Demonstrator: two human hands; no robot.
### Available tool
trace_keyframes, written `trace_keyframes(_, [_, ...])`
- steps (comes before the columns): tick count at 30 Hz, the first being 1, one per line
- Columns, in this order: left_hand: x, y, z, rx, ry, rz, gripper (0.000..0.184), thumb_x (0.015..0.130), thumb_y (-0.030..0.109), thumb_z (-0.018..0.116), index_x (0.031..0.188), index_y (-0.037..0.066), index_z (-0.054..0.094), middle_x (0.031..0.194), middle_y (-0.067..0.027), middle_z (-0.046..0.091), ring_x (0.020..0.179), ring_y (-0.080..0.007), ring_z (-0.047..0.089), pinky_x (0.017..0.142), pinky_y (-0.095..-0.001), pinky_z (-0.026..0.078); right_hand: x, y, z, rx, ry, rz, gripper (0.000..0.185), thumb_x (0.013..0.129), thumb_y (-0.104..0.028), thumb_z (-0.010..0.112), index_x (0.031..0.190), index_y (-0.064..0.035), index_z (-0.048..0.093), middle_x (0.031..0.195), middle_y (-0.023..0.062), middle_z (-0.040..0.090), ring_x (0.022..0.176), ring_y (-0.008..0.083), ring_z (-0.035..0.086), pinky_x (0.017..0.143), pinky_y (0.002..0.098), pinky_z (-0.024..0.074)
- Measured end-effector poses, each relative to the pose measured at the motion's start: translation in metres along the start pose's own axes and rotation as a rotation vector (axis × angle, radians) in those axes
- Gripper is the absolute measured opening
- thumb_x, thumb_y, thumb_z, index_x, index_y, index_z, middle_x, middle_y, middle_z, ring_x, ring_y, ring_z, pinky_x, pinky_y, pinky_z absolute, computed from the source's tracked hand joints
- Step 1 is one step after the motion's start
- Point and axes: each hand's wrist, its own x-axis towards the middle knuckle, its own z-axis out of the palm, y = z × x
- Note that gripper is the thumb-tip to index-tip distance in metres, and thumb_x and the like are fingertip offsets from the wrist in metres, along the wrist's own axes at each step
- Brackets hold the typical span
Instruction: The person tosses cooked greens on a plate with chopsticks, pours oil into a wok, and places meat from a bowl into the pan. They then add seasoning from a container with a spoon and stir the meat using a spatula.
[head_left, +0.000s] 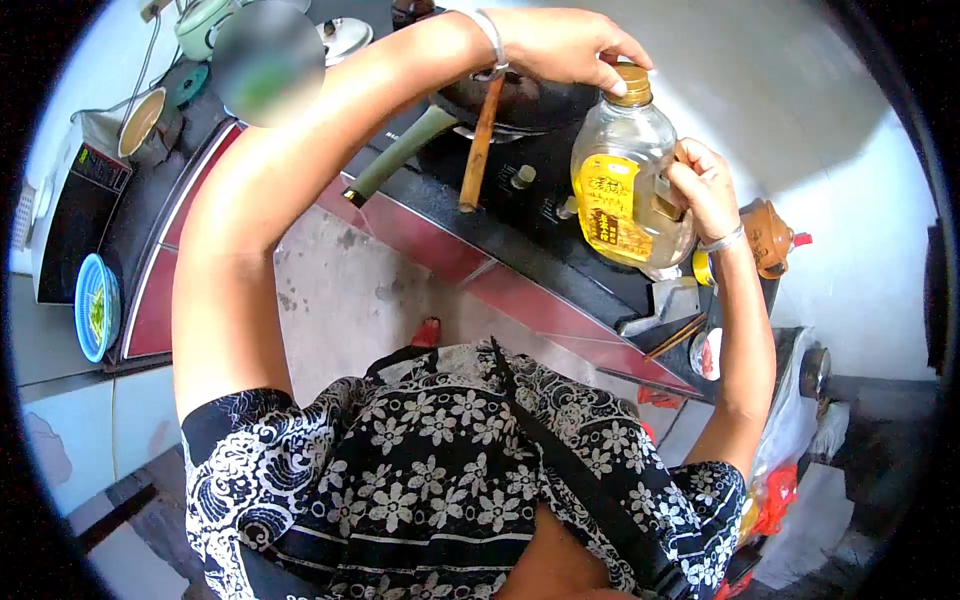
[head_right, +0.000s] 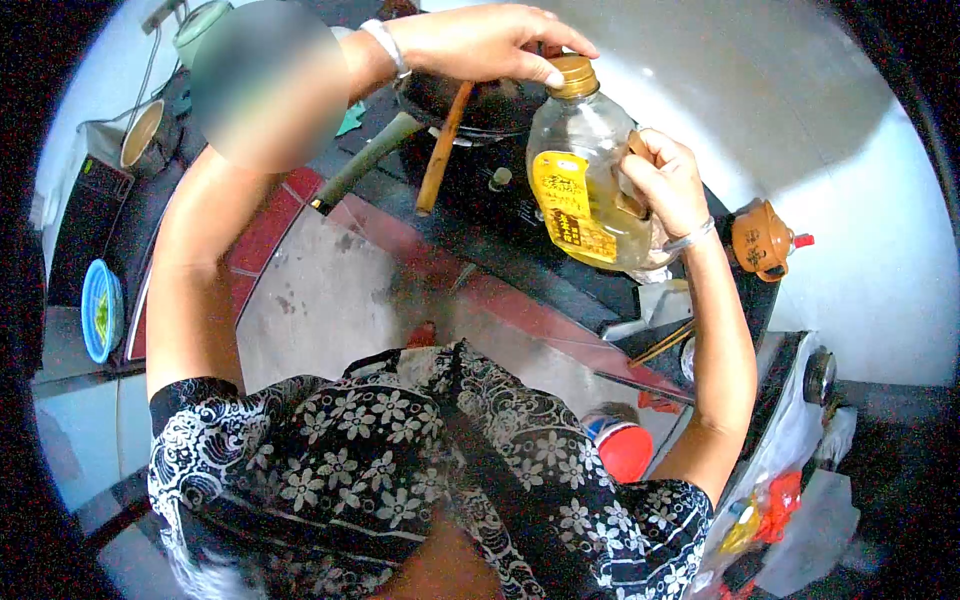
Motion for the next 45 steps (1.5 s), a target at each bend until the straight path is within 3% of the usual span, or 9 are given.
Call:
trace_keyframes(9, [0.014,0.003,-0.001,0.248,-0.178,-0.398,0.044,0.079,0.04,0.06,0.097,-0.001,0.062,0.086,-0.0185,0.062,0.07,-0.0249,0.062,0.074,-0.0324,0.051,0.011,-0.01,0.001,-0.149,-0.024,-0.017,0.008,0.074,-0.007,0.055,0.067,-0.0042,0.052,0.061,-0.0061,0.047,0.054,0.0025,0.04,0.048,0.0198,0.0333])
trace_keyframes(13, [-0.004,0.002,0.021,-0.08,0.217,-0.583,0.052,0.078,0.049,0.058,0.068,-0.001,0.059,0.059,-0.0073,0.055,0.049,-0.0135,0.049,0.046,-0.0235,0.041,0.023,-0.007,0.002,-0.214,-0.021,0.014,0.008,0.073,-0.008,0.057,0.066,-0.0045,0.054,0.06,-0.0071,0.047,0.053,0.003,0.041,0.048,0.0208,0.0347])
trace_keyframes(17, [-0.004,0.01,0.004,-0.128,0.053,-0.516,0.038,0.074,0.036,0.047,0.079,0.005,0.067,0.081,-0.0215,0.062,0.082,-0.0297,0.06,0.074,-0.0319,0.045,0.032,-0.008,0.003,-0.231,-0.03,0.047,0.009,0.073,-0.009,0.058,0.066,-0.0042,0.055,0.06,-0.0061,0.049,0.054,0.0033,0.042,0.049,0.0204,0.0359])
trace_keyframes(28, [-0.021,-0.032,-0.023,0.203,0.292,-0.639,0.054,0.083,0.047,0.037,0.087,-0.001,0.062,0.087,-0.0266,0.059,0.086,-0.04,0.057,0.076,-0.0414,0.043,0.042,-0.003,0.004,-0.305,-0.009,0.119,0.01,0.073,-0.011,0.059,0.067,-0.004,0.056,0.059,-0.0048,0.051,0.05,0.0046,0.043,0.046,0.0211,0.0356])
trace_keyframes(30, [-0.042,-0.062,-0.023,0.438,0.365,-0.408,0.053,0.084,0.046,0.042,0.085,-0.003,0.063,0.081,-0.0238,0.061,0.077,-0.0362,0.059,0.07,-0.0394,0.045,0.047,0.001,0.002,-0.341,-0.015,0.142,0.011,0.073,-0.013,0.06,0.066,-0.0039,0.056,0.058,-0.0043,0.051,0.05,0.005,0.044,0.047,0.0213,0.0363])
trace_keyframes(33, [-0.083,-0.008,-0.021,-0.271,0.562,-0.76,0.047,0.083,0.041,0.051,0.077,-0.004,0.063,0.074,-0.0188,0.062,0.068,-0.0296,0.059,0.064,-0.0336,0.047,0.051,0.01,-0.004,-0.44,-0.015,0.136,0.014,0.071,-0.015,0.06,0.066,-0.0029,0.057,0.059,-0.0016,0.054,0.051,0.007,0.047,0.049,0.0231,0.0397])
trace_keyframes(35, [-0.101,0.015,-0.025,-0.15,0.521,-1.0,0.043,0.081,0.038,0.057,0.072,-0.003,0.064,0.068,-0.0149,0.062,0.061,-0.0244,0.057,0.059,-0.0291,0.047,0.051,0.011,-0.01,-0.467,-0.032,0.171,0.014,0.071,-0.016,0.061,0.066,-0.0023,0.058,0.059,-0.0003,0.055,0.051,0.0079,0.048,0.05,0.0237,0.0405])
trace_keyframes(39, [-0.162,0.014,-0.007,-0.282,0.622,-0.967,0.043,0.082,0.049,0.053,0.061,0.013,0.048,0.051,0.0056,0.037,0.043,-0.0041,0.029,0.04,-0.0218,0.02,0.06,0.026,-0.02,-0.508,-0.037,0.208,0.016,0.07,-0.017,0.062,0.069,-0.0015,0.06,0.059,0.0018,0.056,0.051,0.0094,0.049,0.05,0.0246,0.0413])
trace_keyframes(45, [-0.216,0.029,0.005,-0.368,0.748,-1.153,0.039,0.081,0.047,0.056,0.068,0.011,0.053,0.059,0.0043,0.045,0.048,-0.0043,0.035,0.043,-0.0206,0.025,0.069,0.041,-0.027,-0.588,-0.063,0.221,0.017,0.068,-0.019,0.063,0.07,-0.0015,0.062,0.059,0.0032,0.057,0.051,0.0108,0.05,0.051,0.0262,0.0428])
